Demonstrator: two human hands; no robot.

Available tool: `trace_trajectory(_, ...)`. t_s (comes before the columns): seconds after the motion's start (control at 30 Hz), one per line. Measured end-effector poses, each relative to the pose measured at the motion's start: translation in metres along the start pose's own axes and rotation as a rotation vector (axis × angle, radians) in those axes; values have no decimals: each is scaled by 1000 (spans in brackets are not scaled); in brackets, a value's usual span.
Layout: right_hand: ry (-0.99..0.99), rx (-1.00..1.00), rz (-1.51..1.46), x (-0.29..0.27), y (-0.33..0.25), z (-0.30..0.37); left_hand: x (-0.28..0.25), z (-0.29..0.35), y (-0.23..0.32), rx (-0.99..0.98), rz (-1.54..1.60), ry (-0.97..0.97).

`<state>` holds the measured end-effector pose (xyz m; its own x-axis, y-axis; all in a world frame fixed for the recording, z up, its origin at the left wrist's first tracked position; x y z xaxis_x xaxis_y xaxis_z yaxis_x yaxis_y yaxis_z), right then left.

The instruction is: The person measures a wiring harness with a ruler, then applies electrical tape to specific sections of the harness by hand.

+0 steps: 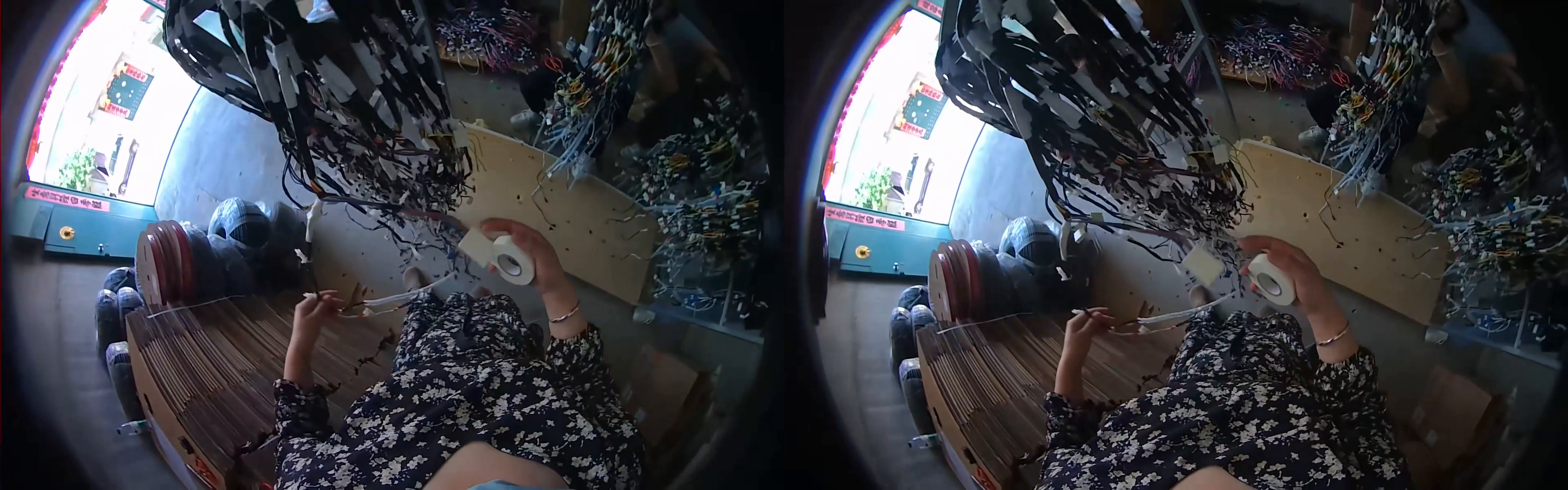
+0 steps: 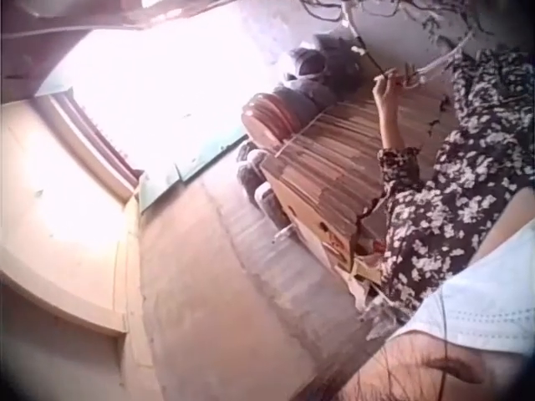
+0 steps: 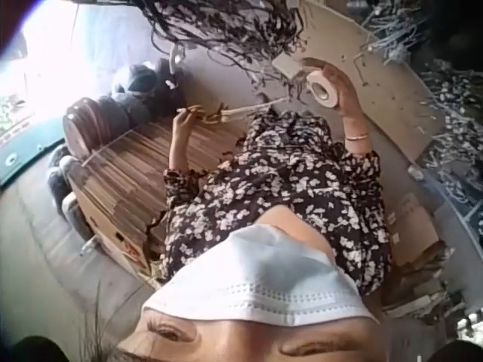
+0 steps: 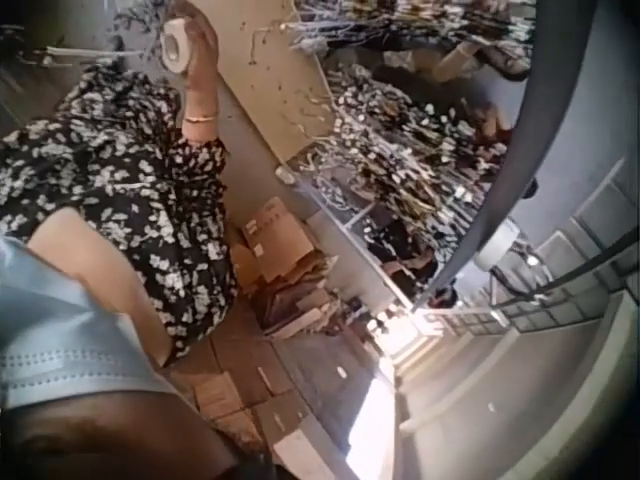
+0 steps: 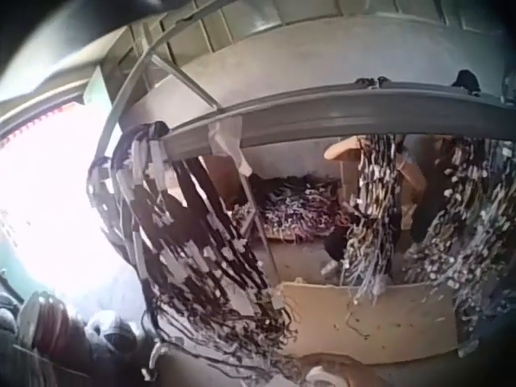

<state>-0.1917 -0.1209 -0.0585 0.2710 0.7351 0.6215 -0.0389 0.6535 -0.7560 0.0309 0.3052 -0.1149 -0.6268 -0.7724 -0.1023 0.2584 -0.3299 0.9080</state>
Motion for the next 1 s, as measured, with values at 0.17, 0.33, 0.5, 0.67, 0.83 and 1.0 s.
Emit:
trace_trajectory(0.17,-217,-323,232,56,-90,-40,-75,-53,17,214,118,522)
trace_trajectory(0.33,-184,-260,692,76,-106,-73,-20,-29,116,609,-180,1213)
trace_trajectory(0.5,-150,-291,890,81,-104,-55,188,70,228,1471,-391,569)
trace_trajectory(0.67,-182,-254,691,81,-116,-22,257,35,297,1374,-427,202)
trace_trajectory(0.83,-280,-42,316,72,-120,10,237,-5,293,813,-450,277)
trace_trajectory(1.0,-386,23,116,70,-113,30,257,-15,268,843,-100,-166)
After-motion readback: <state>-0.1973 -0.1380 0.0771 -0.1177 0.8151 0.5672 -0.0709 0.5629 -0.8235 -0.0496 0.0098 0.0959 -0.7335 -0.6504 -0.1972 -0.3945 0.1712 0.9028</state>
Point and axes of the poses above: each hand's wrist, its own z-axis away from the middle knuckle, its own x-axis out of the palm, y = z × x, the point moved 6 cm from there along -z, towards the middle knuckle, and after that the axes turned 5 degrees about z, right-handed, at the moved point
